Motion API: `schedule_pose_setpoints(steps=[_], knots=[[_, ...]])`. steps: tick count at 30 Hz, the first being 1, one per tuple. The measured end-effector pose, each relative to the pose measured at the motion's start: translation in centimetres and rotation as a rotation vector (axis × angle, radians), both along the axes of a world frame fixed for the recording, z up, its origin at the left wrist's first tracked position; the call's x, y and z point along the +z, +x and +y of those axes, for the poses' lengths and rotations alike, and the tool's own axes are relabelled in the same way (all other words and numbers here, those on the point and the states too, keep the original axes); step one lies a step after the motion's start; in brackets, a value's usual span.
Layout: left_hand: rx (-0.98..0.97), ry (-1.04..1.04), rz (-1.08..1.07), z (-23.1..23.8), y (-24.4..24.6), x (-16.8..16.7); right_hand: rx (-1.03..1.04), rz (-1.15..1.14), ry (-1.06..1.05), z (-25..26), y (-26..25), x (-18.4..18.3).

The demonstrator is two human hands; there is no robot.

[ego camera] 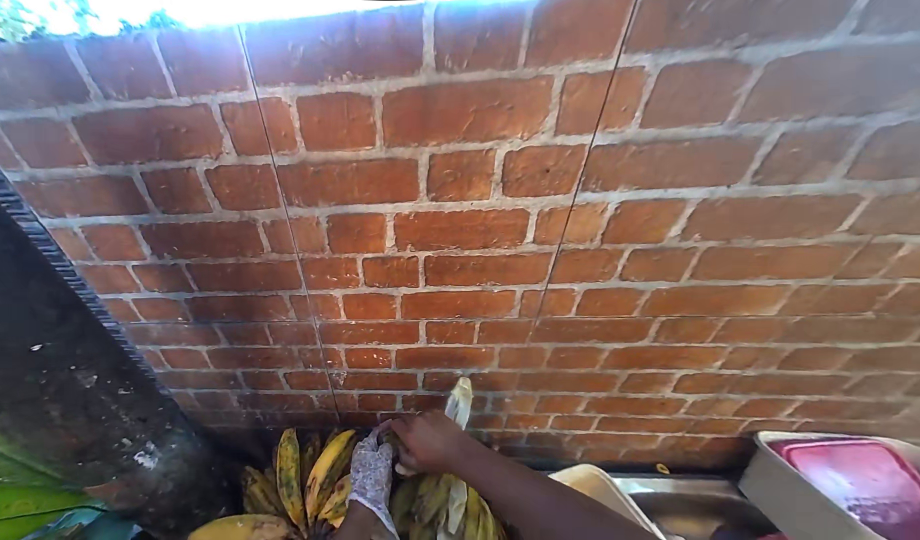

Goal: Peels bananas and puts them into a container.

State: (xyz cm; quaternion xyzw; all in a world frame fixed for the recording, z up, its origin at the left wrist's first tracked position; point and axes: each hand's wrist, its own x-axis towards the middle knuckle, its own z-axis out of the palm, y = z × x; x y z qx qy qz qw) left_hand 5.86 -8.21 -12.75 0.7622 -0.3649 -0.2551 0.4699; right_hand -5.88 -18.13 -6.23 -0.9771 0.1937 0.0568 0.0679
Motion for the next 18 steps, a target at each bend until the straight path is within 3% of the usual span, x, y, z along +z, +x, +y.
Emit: schedule_pose_setpoints(steps=[2, 5, 9, 12, 18], knots=[[0.022, 0.06, 0.006, 0.3, -0.8, 1.6, -0.053, 0.033, 0.018, 0.9, 0.5, 0.8], [0.048, -0.02, -0.029, -0.4, 0.0, -1.2, -0.051, 0.041, -0.001, 0.8, 0.9, 0.8], [0.02, -0.034, -0.082, -0.5, 0.6, -1.9, -0.025, 0.027, -0.014, 0.5, 1.1, 0.4], [-0.002, 0.046, -0.15, -0.1, -0.2, -0.3, -0.069, 0.06, 0.002, 1.0, 1.5, 0.7], [-0.038, 0.036, -0.249, -0.2, -0.3, -0.7, -0.147, -0.006, 0.071, -0.3, 0.9, 0.9]])
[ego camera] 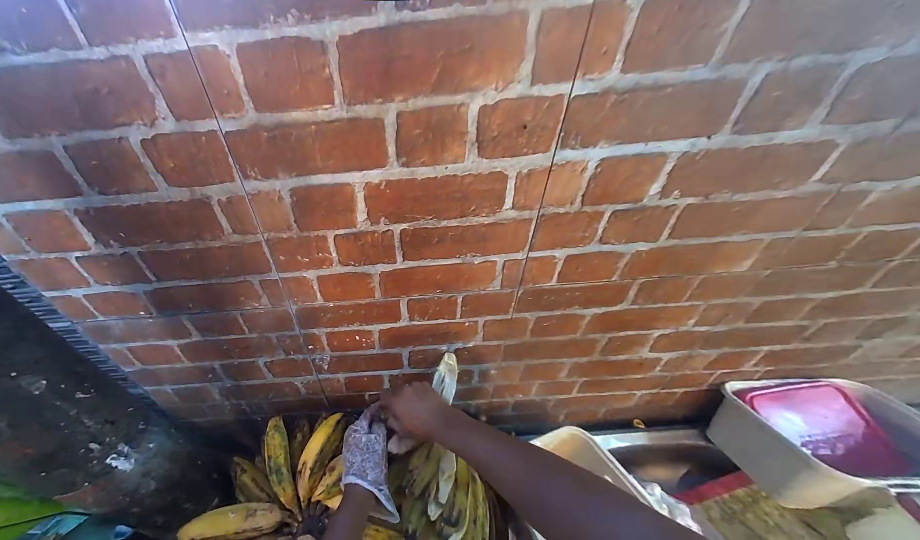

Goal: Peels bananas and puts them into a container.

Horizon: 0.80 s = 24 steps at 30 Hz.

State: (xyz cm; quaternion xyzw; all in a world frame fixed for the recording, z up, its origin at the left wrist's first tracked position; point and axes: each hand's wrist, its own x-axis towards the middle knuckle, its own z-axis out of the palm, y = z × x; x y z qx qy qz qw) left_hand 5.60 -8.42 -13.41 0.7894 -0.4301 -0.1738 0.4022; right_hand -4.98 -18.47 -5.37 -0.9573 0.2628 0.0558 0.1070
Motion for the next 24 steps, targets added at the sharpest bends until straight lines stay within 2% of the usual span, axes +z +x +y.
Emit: schedule_pose_setpoints(steps=[6, 9, 17, 24], knots=[[-0.108, -0.108, 0.044, 0.5, 0.3, -0.5, -0.204, -0.286, 0.325, -4.5, -1.9, -1.6], [-0.125, -0.143, 0.081, 0.7, 0.1, -0.7, -0.296, -0.328, 0.439, -5.3, -2.6, -2.0], [0.061, -0.034, -0.002, -0.2, -1.5, 0.2, -0.237, -0.33, 0.45, -3.5, -3.0, -2.1], [0.077, 0.043, -0.02, -0.8, -1.2, 1.1, -0.188, -0.282, 0.388, -3.0, -3.6, -1.5]])
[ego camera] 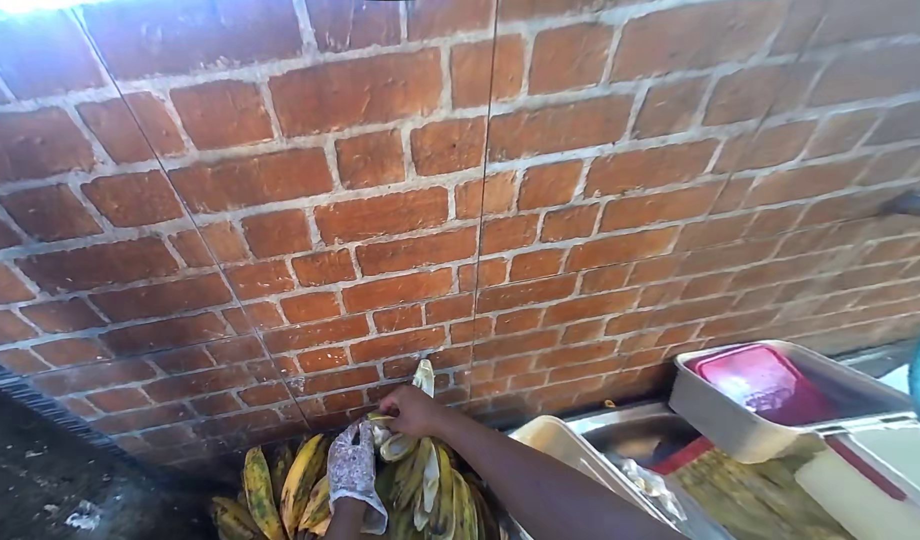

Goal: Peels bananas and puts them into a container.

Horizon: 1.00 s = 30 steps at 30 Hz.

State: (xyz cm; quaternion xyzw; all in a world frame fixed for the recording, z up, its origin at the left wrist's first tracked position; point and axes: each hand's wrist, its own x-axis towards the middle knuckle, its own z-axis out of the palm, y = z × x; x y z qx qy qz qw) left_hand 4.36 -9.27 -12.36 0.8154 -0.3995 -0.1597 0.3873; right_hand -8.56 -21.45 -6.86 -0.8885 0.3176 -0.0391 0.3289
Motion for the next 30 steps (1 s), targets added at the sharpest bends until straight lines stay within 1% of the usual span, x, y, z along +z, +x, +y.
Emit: schedule_pose_setpoints(steps=[4, 6, 7, 9, 11, 13, 15, 18, 20, 22, 24, 26, 27, 29, 30], knots=[[-0.096, 0.166, 0.075, -0.7, 1.2, 1.4, 0.013, -0.004, 0.03, -0.5, -0.3, -0.7], [-0.101, 0.202, 0.051, -1.0, 1.8, 1.8, 0.001, -0.066, 0.089, -1.0, -0.5, -1.6], [-0.058, 0.18, 0.003, -1.0, 1.7, 1.7, -0.02, -0.106, 0.117, -1.2, -0.4, -2.1], [0.067, 0.088, -0.17, -0.6, 1.3, 1.5, -0.077, -0.173, 0.136, -1.3, -0.3, -2.7], [0.117, 0.04, -0.342, 0.2, 0.7, 1.4, -0.113, -0.198, 0.105, -0.9, -0.6, -2.7], [0.052, 0.133, -0.424, 0.8, 0.6, 1.4, -0.108, -0.205, 0.053, -0.3, -1.7, -2.2], [-0.064, 0.306, -0.422, 1.2, 1.0, 2.3, -0.087, -0.233, 0.003, 0.2, -4.0, -1.0], [-0.264, 0.579, -0.482, 0.4, 2.1, 4.8, -0.137, -0.346, -0.068, 0.7, -10.8, 0.6], [-0.449, 0.768, -0.586, -1.0, 2.3, 6.2, -0.254, -0.425, -0.115, 1.7, -17.2, 1.2], [-0.595, 0.891, -0.632, -2.5, 2.0, 6.8, -0.442, -0.456, -0.154, 3.3, -24.2, 1.1], [-0.716, 0.953, -0.656, -4.6, 2.0, 6.0, -0.677, -0.464, -0.185, 5.0, -30.9, -0.6], [-0.79, 0.972, -0.653, -6.5, 1.5, 4.8, -0.903, -0.455, -0.152, 6.9, -36.2, -3.7], [-0.807, 0.991, -0.645, -7.2, 0.7, 4.7, -0.984, -0.467, -0.123, 7.9, -38.3, -5.7], [-0.89, 1.057, -0.626, -7.7, -1.7, 6.1, -1.074, -0.518, -0.031, 10.3, -40.8, -9.2], [-0.951, 1.029, -0.622, -7.8, -2.1, 6.5, -1.1, -0.539, 0.024, 11.4, -41.5, -10.6]])
